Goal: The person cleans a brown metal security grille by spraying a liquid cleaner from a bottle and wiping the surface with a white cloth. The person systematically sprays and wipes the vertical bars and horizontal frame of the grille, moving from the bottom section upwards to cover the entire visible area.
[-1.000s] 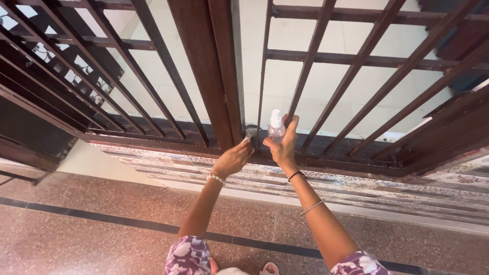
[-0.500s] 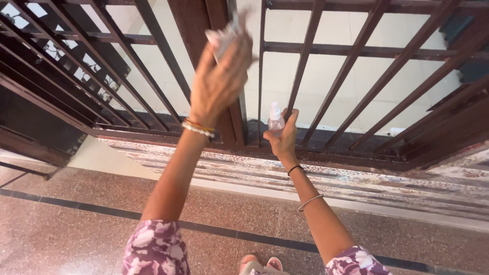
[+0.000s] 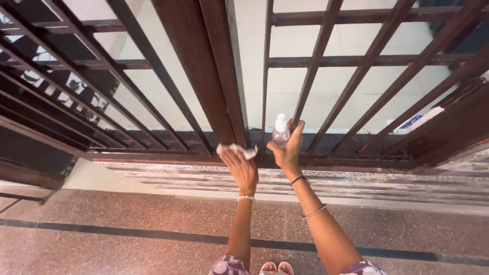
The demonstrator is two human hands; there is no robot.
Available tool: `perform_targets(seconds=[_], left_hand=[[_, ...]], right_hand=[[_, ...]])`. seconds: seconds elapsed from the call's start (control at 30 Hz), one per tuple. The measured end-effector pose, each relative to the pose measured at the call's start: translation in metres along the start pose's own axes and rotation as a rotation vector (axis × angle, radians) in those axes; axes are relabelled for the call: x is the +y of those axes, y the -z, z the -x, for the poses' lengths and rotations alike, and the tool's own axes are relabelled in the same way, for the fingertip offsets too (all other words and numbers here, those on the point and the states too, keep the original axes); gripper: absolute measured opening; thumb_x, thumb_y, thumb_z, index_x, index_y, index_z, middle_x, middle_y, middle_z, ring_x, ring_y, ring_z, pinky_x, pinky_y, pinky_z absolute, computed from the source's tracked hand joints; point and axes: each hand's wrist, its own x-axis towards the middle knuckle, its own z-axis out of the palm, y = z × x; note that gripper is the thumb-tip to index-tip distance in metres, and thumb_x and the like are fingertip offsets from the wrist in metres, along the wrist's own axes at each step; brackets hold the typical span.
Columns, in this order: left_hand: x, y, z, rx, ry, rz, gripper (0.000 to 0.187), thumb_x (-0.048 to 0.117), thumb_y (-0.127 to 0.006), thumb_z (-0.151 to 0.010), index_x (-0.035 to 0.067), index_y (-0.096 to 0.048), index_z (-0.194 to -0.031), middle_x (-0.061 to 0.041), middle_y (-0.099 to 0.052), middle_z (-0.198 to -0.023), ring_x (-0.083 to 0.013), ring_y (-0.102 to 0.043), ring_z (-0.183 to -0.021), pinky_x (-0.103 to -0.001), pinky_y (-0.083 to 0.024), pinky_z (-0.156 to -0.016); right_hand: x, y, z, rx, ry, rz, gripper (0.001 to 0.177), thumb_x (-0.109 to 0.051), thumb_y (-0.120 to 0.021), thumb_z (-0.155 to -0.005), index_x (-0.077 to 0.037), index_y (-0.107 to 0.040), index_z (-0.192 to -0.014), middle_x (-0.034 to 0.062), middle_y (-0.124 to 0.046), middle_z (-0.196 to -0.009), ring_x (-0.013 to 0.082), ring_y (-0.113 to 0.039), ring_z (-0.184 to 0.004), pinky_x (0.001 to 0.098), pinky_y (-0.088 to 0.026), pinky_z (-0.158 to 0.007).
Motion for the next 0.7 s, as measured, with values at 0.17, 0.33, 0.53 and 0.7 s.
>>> perform_targets(seconds=[0.17,0.33,0.53,0.7], left_hand=[[-0.017,-0.008,0.060,-0.257,0.281,0.166,0.080,0.054,-0.021,-0.105,0.004,0.007,-0.161,-0.029,0.009,-0.167,-0.0419,0.004,-0.157,-0.053,-0.003,-0.129],[-0.037,-0.020,0.000,0.114,0.580,0.446,0.096,0.069,-0.008,-0.103,-0.006,0.015,-0.159,-0.030,0.014,-0.167,-0.0391,0.005,-0.158,-0.048,-0.003,-0.130],[0.023,-0.002,0.006,-0.121,0.804,0.535,0.103,0.072,-0.019,-0.099,-0.006,0.014,-0.157,-0.023,0.014,-0.167,-0.0346,0.005,-0.158,-0.046,-0.004,-0.126],[0.096,-0.006,0.063,-0.197,0.355,0.599,0.085,0.044,-0.031,-0.104,-0.005,0.009,-0.161,-0.030,0.019,-0.167,-0.0433,0.010,-0.156,-0.051,-0.002,-0.128]], right_hand=[[0.009,-0.004,0.003,0.025,0.023,0.013,0.065,-0.013,-0.073,-0.069,-0.003,-0.033,-0.120,0.0078,-0.049,-0.100,0.0198,-0.050,-0.090,0.0332,-0.048,-0.082],[0.016,-0.002,0.002,0.036,-0.005,0.046,0.066,-0.021,-0.074,-0.070,-0.004,-0.033,-0.118,0.0068,-0.050,-0.098,0.0194,-0.051,-0.087,0.0326,-0.049,-0.080],[0.016,-0.002,0.003,0.017,0.026,0.018,0.069,-0.022,-0.075,-0.071,-0.002,-0.033,-0.122,0.0078,-0.050,-0.101,0.0210,-0.052,-0.090,0.0339,-0.049,-0.081],[0.001,0.012,-0.001,-0.106,0.039,0.043,0.074,-0.010,-0.074,-0.068,-0.004,-0.035,-0.130,0.0105,-0.048,-0.112,0.0220,-0.051,-0.104,0.0367,-0.047,-0.093]])
